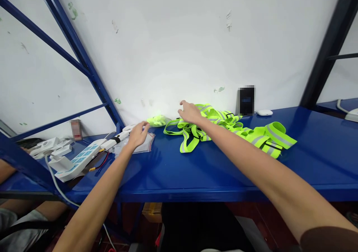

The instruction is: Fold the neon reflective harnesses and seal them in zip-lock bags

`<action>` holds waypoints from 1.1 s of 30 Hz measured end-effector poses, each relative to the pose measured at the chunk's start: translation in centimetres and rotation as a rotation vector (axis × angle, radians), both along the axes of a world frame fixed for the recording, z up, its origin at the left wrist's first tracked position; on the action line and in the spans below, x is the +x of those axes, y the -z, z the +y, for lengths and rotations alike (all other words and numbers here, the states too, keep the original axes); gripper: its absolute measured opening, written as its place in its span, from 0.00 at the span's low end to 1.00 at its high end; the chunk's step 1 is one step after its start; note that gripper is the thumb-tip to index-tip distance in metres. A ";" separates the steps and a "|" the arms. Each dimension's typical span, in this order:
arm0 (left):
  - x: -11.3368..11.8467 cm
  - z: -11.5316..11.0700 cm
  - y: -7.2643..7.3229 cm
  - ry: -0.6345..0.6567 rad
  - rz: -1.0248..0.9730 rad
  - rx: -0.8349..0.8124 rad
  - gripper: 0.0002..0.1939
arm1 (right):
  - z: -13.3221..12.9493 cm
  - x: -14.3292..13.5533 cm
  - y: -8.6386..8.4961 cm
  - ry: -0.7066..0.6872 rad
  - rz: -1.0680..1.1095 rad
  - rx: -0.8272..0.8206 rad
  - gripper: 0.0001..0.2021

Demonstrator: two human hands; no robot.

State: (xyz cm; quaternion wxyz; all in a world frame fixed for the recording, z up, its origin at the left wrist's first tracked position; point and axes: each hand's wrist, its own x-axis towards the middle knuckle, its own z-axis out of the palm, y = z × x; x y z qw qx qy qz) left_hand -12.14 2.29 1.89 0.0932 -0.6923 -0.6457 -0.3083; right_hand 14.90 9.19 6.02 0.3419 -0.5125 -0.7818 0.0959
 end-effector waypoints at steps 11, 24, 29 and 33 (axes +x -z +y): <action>1.4 1.4 2.7 0.005 0.228 -0.091 0.22 | 6.0 4.8 -0.1 0.145 -0.318 -0.144 0.23; 1.5 2.5 3.2 -0.167 0.235 -0.276 0.24 | -0.9 4.0 -19.8 0.024 0.697 0.297 0.10; 2.7 1.6 2.2 -0.068 0.083 -0.071 0.21 | -5.3 2.8 -21.5 -0.257 0.870 0.209 0.12; 5.8 -1.3 0.4 0.437 -0.228 0.041 0.23 | -6.4 2.4 -20.2 -0.279 0.827 0.117 0.20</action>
